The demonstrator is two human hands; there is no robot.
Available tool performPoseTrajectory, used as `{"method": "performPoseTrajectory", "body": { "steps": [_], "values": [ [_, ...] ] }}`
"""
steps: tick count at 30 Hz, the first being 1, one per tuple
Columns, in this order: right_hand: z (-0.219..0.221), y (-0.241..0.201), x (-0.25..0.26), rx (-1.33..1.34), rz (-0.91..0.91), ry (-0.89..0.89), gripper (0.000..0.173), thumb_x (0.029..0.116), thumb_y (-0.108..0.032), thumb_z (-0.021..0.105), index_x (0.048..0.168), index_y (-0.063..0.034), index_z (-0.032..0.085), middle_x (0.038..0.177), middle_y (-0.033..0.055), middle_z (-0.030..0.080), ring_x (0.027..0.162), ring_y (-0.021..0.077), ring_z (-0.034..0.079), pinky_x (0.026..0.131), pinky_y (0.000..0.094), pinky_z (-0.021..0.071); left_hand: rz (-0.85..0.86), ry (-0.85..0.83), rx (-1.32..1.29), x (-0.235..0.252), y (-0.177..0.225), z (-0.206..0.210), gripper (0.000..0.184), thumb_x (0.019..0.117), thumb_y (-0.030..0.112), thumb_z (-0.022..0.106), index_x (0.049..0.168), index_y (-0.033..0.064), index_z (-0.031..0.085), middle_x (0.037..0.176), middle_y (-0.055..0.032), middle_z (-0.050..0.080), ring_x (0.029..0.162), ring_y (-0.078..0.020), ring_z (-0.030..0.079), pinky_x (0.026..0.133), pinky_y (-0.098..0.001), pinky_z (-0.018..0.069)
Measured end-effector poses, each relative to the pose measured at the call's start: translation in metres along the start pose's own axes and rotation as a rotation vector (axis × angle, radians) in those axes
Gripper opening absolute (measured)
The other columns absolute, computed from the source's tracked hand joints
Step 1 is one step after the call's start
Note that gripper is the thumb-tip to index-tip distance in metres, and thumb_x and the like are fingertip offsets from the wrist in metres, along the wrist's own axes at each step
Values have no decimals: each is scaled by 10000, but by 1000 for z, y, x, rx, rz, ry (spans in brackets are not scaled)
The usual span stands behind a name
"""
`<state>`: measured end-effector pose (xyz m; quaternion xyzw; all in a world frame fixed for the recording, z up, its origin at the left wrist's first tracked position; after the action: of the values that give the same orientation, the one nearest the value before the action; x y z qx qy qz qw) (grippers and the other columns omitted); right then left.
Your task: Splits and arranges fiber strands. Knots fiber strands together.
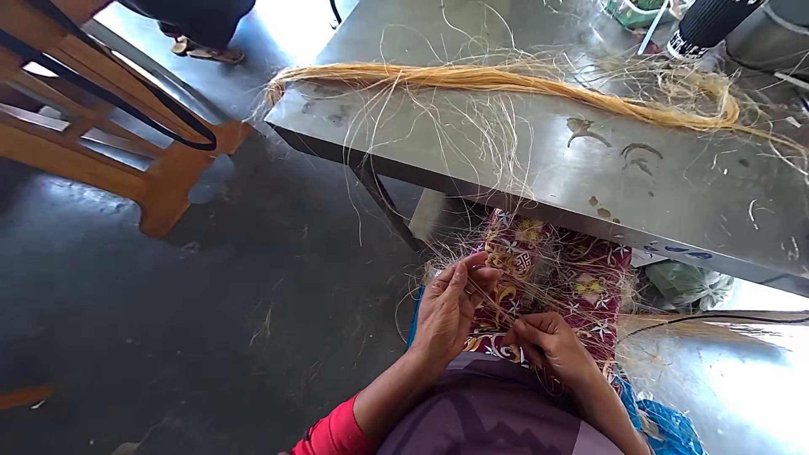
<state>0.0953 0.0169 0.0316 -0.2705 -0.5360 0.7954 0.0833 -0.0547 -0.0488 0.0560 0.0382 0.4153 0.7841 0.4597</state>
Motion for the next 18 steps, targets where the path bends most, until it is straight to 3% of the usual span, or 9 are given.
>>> {"method": "performPoseTrajectory", "body": {
  "steps": [5, 7, 8, 10, 12, 15, 18],
  "values": [
    [-4, 6, -5, -101, 63, -17, 312, 1025, -77, 474, 882, -53, 751, 505, -139, 516, 417, -82, 399, 409, 113, 325, 35, 10, 14, 3, 6, -1, 443, 1122, 117, 228, 1163, -16, 648, 843, -86, 750, 815, -173, 754, 846, -322, 622],
    [-9, 5, -9, -281, 65, -33, 264, 1030, -113, 506, 939, -47, 745, 552, -120, 559, 451, -73, 448, 440, 121, 373, 42, -44, 53, 2, 5, 1, 438, 1114, 105, 244, 1106, 9, 671, 778, -45, 734, 739, -137, 737, 779, -295, 627],
    [-12, 0, -12, -430, 34, -13, 236, 1030, -164, 546, 1001, -51, 751, 623, -103, 609, 509, -67, 493, 493, 130, 412, 34, -94, 97, 2, 3, 3, 430, 1104, 96, 265, 1072, 24, 687, 731, -8, 712, 682, -102, 708, 729, -267, 615],
    [-17, -23, -25, -742, -133, 130, 325, 997, -316, 619, 1140, -61, 763, 882, -9, 721, 764, 20, 644, 715, 217, 542, -24, -229, 254, -1, -4, 8, 405, 1092, 85, 312, 1052, 27, 711, 688, 49, 670, 604, -37, 637, 636, -204, 566],
    [-19, -50, -39, -891, -378, 344, 435, 982, -428, 617, 1155, -57, 763, 1007, 52, 740, 905, 103, 689, 800, 274, 579, -101, -386, 421, -7, -14, 14, 381, 1088, 100, 344, 1075, 26, 717, 702, 73, 666, 560, 13, 579, 545, -148, 498],
    [-19, -79, -49, -734, -600, 508, 338, 993, -306, 650, 1124, -15, 760, 1074, 67, 733, 966, 49, 685, 829, 177, 575, -177, -616, 603, -17, -28, 27, 338, 1086, 115, 390, 1085, 40, 720, 718, 104, 667, 549, 57, 535, 506, -113, 438],
    [-19, -74, -37, -489, -587, 472, 289, 945, -201, 703, 1107, 36, 739, 1061, 73, 730, 924, 30, 690, 792, 174, 585, -199, -728, 708, -22, -37, 36, 314, 1080, 117, 421, 1037, 40, 722, 707, 106, 658, 554, 57, 541, 519, -116, 452]
  ]
}}
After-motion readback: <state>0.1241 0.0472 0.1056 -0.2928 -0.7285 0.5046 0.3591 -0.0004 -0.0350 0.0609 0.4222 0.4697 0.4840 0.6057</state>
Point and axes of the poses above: each hand's wrist, its own x-axis towards the middle knuckle, its own z-axis out of the palm, y = z × x, the point moved 7 cm from there along x, towards the middle knuckle
